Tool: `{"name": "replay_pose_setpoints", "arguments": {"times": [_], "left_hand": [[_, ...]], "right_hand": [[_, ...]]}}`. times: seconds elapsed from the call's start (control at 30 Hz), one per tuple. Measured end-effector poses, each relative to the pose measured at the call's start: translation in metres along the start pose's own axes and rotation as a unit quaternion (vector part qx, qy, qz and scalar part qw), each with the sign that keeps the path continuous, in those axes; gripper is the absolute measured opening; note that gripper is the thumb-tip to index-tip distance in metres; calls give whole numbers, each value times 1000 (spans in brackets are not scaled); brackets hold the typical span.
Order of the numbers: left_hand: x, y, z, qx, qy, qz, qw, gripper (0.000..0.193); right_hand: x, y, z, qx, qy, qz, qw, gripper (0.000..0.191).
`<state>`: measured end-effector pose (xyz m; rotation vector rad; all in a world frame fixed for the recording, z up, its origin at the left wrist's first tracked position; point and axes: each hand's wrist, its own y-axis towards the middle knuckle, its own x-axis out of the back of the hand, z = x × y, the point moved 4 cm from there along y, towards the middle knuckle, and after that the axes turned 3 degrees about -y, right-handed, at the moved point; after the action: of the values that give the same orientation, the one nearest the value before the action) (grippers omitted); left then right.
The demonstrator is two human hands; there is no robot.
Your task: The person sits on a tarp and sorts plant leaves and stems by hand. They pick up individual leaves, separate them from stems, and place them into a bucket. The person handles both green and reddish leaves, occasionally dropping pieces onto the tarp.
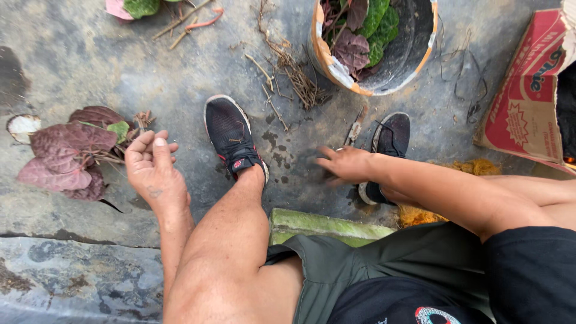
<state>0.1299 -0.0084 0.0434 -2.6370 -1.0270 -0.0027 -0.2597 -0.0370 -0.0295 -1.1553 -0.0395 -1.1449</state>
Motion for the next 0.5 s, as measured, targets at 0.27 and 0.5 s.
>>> {"name": "replay_pose_setpoints", "arguments": {"times": [0.27,0.5], "left_hand": [[-54,54,-88,-224,195,90,951,9],[-157,86,-205,-605,384,192,671,18]], "right_hand": [[-2,-12,-18,-110,-110,88,984,63],[18,8,-11,-127,242,20,962,61]]}}
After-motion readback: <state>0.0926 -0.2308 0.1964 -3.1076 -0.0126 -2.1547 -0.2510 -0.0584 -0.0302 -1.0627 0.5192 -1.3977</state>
